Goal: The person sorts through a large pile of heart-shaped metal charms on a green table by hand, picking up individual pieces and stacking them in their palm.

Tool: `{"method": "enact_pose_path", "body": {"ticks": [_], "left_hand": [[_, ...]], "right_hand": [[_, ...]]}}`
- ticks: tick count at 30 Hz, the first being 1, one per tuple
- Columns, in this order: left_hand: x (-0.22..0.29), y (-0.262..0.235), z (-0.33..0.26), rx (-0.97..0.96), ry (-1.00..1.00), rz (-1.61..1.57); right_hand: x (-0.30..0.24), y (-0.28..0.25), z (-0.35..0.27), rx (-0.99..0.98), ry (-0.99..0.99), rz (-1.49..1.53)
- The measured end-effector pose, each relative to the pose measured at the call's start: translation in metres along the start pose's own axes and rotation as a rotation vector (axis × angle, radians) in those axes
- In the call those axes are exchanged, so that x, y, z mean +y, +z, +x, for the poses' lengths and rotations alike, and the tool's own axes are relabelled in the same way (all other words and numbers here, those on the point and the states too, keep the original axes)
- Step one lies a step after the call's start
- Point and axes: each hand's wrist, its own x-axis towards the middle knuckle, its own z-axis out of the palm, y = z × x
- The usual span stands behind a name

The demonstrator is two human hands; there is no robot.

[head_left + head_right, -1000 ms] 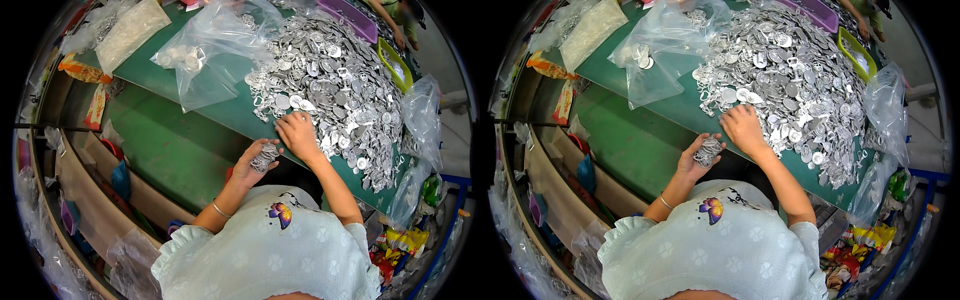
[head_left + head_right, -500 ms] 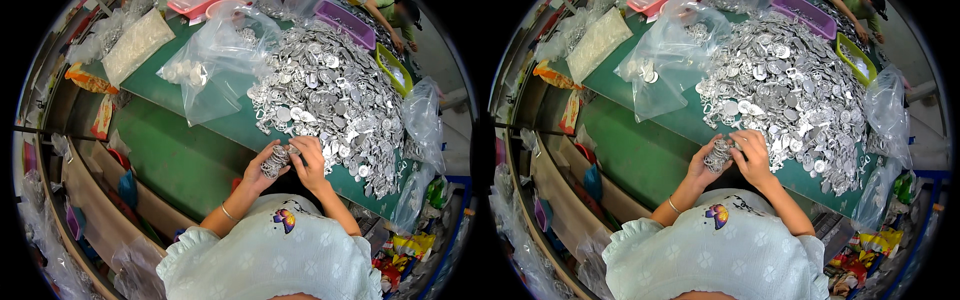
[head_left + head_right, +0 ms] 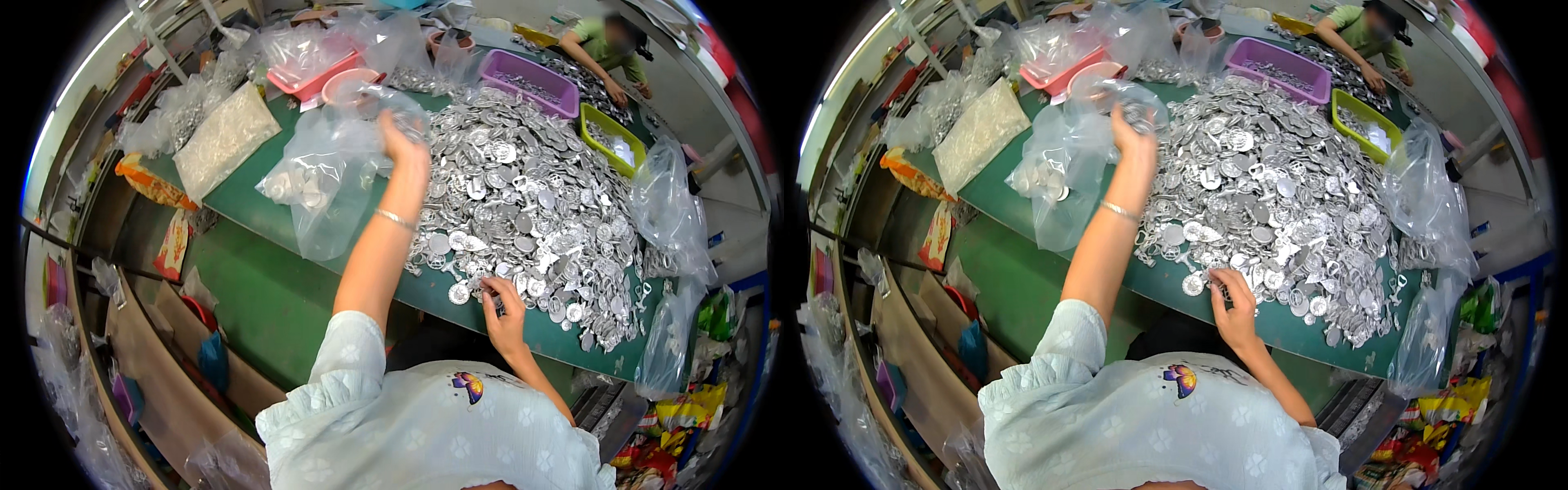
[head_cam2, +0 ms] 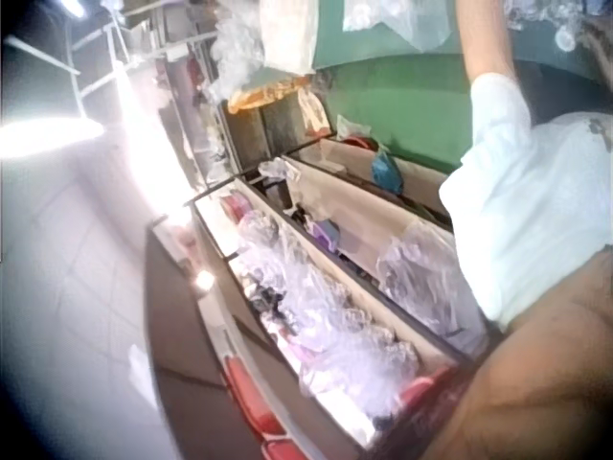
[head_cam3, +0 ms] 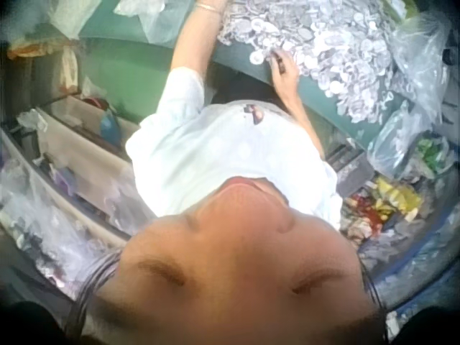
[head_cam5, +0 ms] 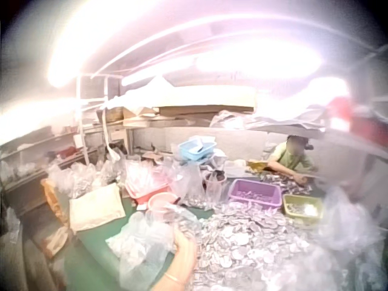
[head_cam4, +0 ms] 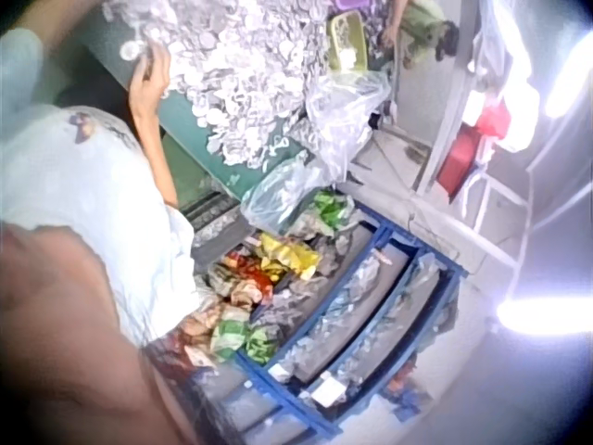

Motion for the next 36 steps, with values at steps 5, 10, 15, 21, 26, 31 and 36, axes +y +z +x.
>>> {"method": "enact_pose_path", "body": {"ticks": [5,10,15,21,26,31,36], "left_hand": [[0.016,0.005,0.068,-0.162,0.431,0.196],[0.02,-0.009,0.002,-0.211,0.246,0.389],[0.013,-0.043,-0.11,-0.698,-0.026,1.034],[-0.031,-0.057,-0.111,-1.219,0.882,1.926],[-0.024,-0.068,-0.114,-1.324,1.007,1.98],[-0.005,-0.092,-0.118,-1.43,0.973,1.939],[0.012,-0.104,-0.12,-1.447,0.9,1.837]], "right_hand": [[0.005,-0.011,-0.006,-0.034,0.038,0.005],[0.017,-0.027,-0.003,0.03,-0.002,-0.085],[0.024,-0.05,0.043,0.14,-0.06,-0.367],[0.062,-0.028,0.128,0.165,-0.116,-0.736],[0.061,-0.014,0.108,0.013,-0.197,-0.796],[0.04,-0.019,0.08,-0.128,-0.227,-0.602],[0.042,-0.03,0.066,-0.061,-0.241,-0.458]]}}
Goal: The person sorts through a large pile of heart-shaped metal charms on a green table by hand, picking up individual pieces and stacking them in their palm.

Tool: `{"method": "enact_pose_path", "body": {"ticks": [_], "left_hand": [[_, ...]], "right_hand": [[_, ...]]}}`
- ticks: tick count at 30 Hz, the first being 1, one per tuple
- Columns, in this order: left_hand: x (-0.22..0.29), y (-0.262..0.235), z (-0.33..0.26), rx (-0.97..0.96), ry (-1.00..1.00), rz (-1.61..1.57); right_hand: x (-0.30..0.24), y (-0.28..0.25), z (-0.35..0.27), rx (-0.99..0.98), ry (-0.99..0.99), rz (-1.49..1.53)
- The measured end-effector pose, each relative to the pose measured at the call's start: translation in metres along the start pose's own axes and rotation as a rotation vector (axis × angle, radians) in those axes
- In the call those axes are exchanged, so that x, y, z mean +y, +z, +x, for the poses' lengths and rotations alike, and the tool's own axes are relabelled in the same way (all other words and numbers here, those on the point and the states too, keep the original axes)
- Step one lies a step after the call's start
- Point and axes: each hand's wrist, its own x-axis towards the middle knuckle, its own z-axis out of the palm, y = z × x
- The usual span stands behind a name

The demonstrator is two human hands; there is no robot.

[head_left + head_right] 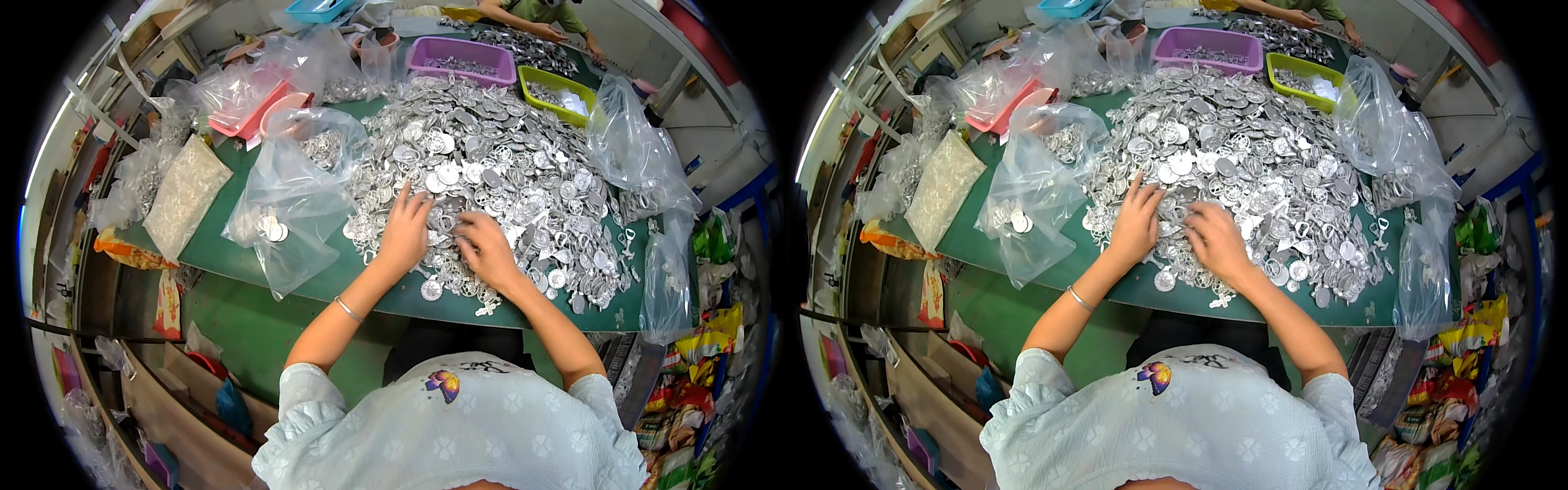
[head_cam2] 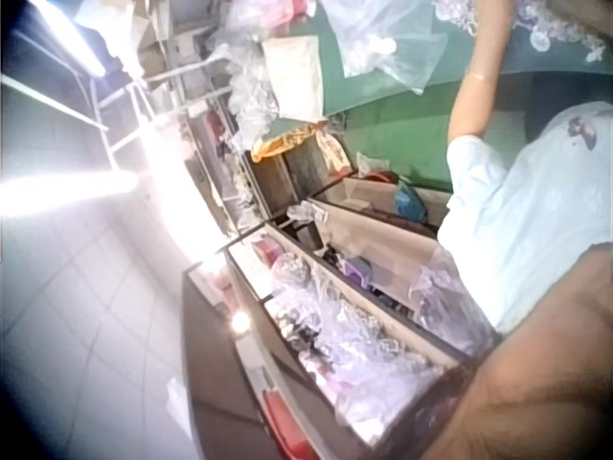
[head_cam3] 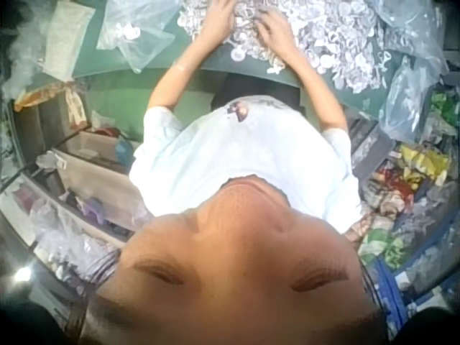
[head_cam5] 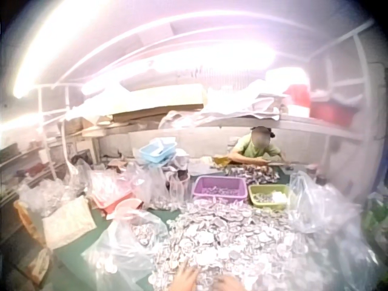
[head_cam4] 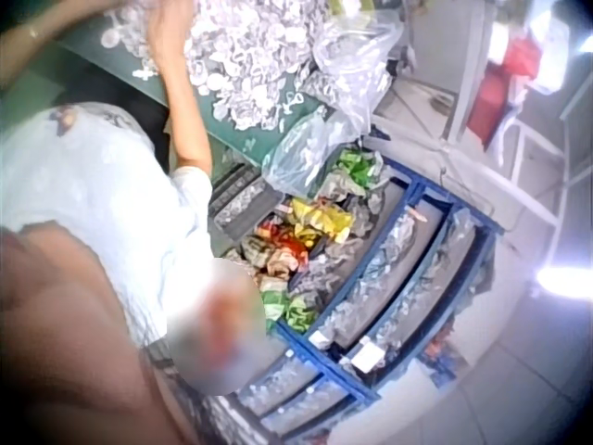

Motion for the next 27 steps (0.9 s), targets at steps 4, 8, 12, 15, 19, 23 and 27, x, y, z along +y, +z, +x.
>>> {"method": "enact_pose_path", "body": {"ticks": [4,8,12,15,19,23,27], "left_hand": [[0.004,-0.001,0.037,0.193,-0.125,-0.035],[-0.012,0.02,0.055,0.081,-0.206,0.191],[-0.013,0.014,0.036,0.035,-0.122,0.155],[-0.008,0.009,0.018,0.049,-0.099,0.021],[0.002,-0.003,-0.008,0.025,-0.152,-0.071],[0.016,-0.012,-0.023,0.047,-0.187,-0.107],[0.028,-0.017,-0.037,0.07,-0.256,-0.198]], "right_hand": [[0.008,0.0,0.05,0.175,-0.012,0.018],[0.029,0.035,0.07,0.039,-0.045,-0.262],[0.017,0.03,0.053,-0.072,0.001,-0.156],[0.012,0.029,0.04,-0.088,-0.029,-0.111],[-0.003,0.024,0.024,-0.146,-0.088,-0.082],[-0.014,0.018,0.018,-0.17,-0.123,-0.122],[-0.021,0.017,0.012,-0.181,-0.166,-0.124]]}}
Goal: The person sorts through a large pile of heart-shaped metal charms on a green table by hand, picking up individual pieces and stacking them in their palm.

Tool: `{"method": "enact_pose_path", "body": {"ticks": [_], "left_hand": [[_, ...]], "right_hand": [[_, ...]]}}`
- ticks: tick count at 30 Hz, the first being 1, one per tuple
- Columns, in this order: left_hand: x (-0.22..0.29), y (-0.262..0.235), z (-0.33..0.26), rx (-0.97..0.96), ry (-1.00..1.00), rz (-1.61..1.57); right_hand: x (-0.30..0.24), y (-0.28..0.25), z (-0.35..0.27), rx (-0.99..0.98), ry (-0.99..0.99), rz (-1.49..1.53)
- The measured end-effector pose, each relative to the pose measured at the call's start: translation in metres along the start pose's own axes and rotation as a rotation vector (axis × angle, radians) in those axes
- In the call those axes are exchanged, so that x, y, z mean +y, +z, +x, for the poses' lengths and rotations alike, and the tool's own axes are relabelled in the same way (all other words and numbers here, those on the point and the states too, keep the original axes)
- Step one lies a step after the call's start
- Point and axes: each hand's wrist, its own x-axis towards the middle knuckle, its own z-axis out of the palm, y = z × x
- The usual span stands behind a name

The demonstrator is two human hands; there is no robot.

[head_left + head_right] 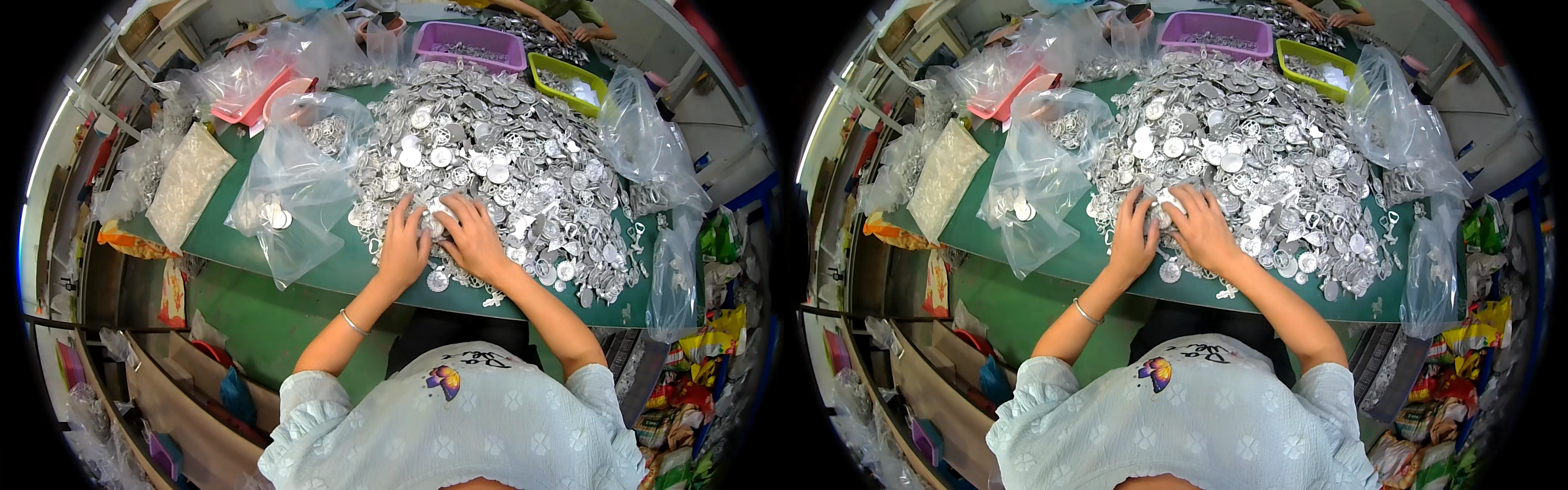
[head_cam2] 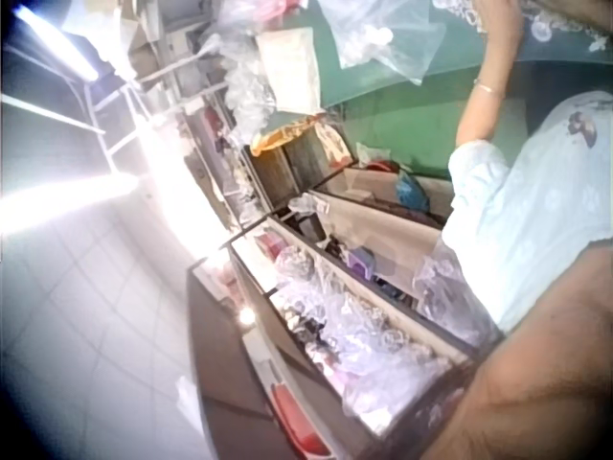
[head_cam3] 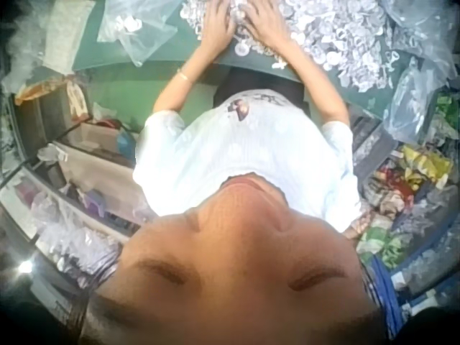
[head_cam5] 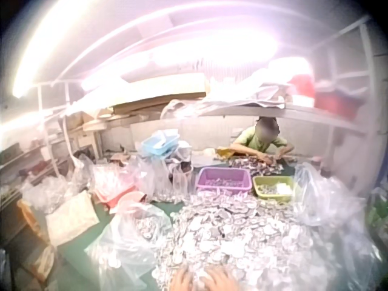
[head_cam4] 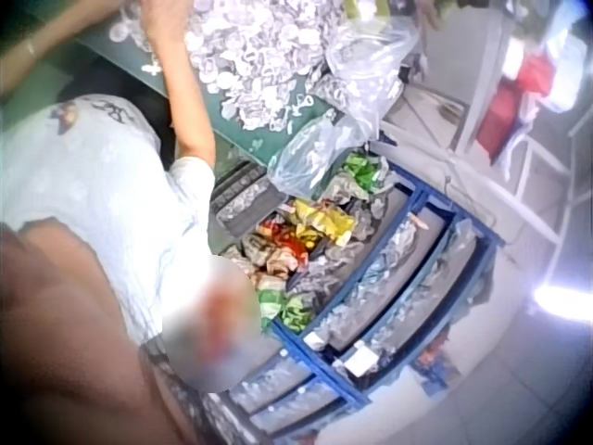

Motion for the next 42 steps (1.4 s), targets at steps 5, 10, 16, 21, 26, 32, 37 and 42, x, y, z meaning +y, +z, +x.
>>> {"method": "enact_pose_path", "body": {"ticks": [5,10,16,21,26,32,37,42], "left_hand": [[-0.004,0.003,-0.028,0.007,-0.073,-0.015],[-0.007,0.002,-0.044,0.047,-0.065,-0.047],[0.006,0.0,-0.024,0.178,-0.029,-0.068],[0.002,0.007,0.012,-0.093,0.065,0.121],[-0.004,0.007,0.007,-0.117,0.054,0.117],[-0.018,-0.004,-0.01,0.176,-0.041,-0.025],[-0.018,-0.008,-0.009,0.297,-0.129,-0.055],[-0.024,-0.011,-0.01,0.33,-0.19,-0.062]], "right_hand": [[-0.005,0.004,-0.019,-0.048,-0.057,-0.059],[-0.009,0.005,-0.038,-0.051,-0.001,0.007],[-0.006,0.001,-0.058,0.026,0.002,0.1],[-0.01,-0.017,-0.016,0.294,0.162,0.111],[0.016,-0.004,-0.013,0.19,0.216,-0.024],[0.015,-0.016,-0.038,0.346,0.29,-0.13],[0.043,-0.035,-0.045,0.392,0.494,-0.243],[0.032,-0.032,-0.033,0.336,0.431,-0.196]]}}
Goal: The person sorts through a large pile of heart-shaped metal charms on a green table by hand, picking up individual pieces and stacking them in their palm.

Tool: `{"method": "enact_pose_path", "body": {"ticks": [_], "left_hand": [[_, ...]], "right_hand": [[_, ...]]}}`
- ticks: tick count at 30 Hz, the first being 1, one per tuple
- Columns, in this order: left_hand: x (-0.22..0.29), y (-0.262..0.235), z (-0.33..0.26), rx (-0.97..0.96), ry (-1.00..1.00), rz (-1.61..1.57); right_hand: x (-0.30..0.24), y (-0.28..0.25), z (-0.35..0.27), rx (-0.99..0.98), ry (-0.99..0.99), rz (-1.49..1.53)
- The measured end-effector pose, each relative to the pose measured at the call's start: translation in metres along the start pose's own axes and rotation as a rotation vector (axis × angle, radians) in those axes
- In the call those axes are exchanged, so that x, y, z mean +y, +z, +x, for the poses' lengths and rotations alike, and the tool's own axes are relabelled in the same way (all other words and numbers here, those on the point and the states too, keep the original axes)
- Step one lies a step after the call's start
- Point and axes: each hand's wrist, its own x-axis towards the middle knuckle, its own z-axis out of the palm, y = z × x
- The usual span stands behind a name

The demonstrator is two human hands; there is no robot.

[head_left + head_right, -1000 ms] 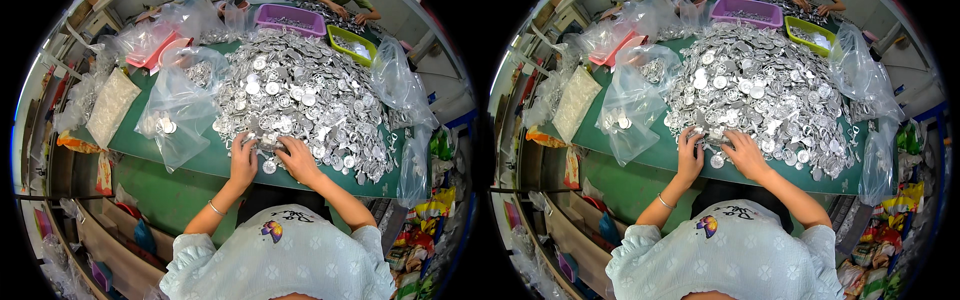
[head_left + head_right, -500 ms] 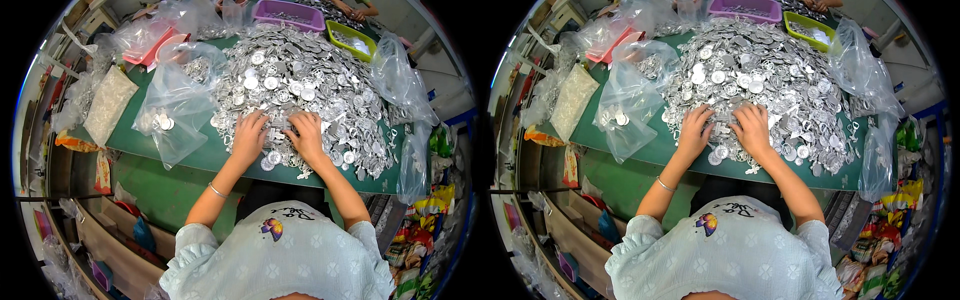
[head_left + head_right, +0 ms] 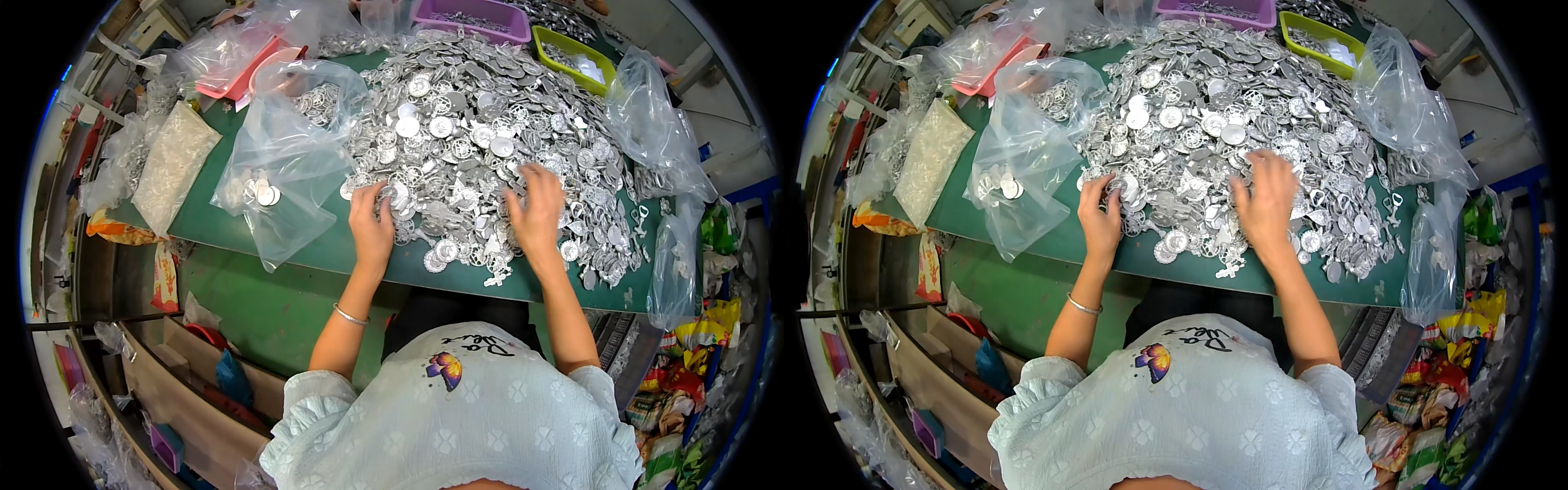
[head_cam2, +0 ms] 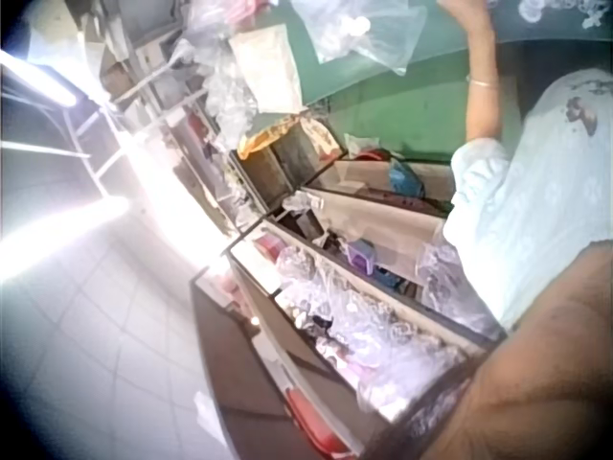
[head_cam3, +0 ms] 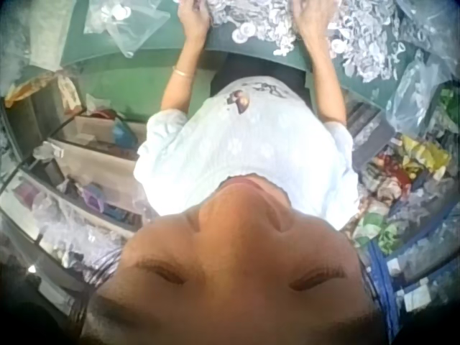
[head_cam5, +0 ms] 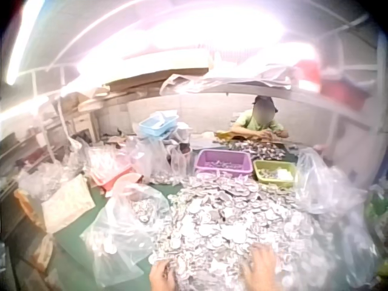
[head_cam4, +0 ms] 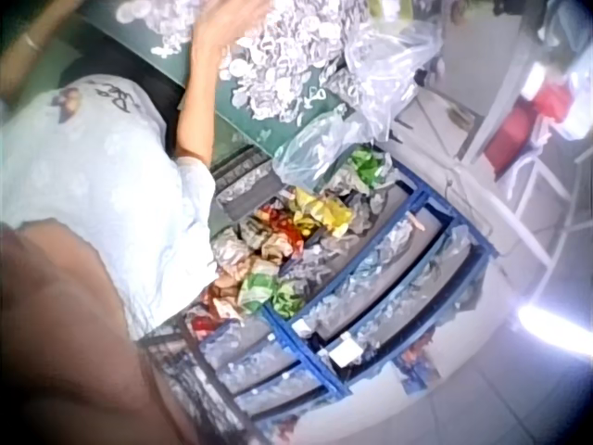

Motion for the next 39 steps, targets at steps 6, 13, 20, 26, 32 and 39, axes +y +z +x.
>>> {"method": "enact_pose_path", "body": {"ticks": [6,13,20,26,32,39], "left_hand": [[0.003,-0.003,0.002,0.083,-0.356,-0.362],[0.043,-0.01,-0.019,-0.085,-1.114,-1.352],[0.031,0.001,-0.053,-0.301,-1.034,-1.514],[0.044,-0.003,-0.041,-0.073,-0.902,-1.253],[0.045,-0.006,-0.049,-0.036,-0.813,-1.206],[0.057,0.001,-0.064,-0.169,-0.96,-1.304]], "right_hand": [[-0.028,0.025,-0.004,-0.215,-0.257,0.104],[-0.04,0.027,-0.002,-0.128,-0.275,0.103],[-0.012,0.031,-0.002,-0.012,-0.065,0.209],[0.007,0.015,0.009,0.016,0.038,0.084],[-0.011,0.001,0.004,-0.101,-0.097,0.058],[-0.006,0.012,-0.006,-0.029,-0.065,0.002]]}}
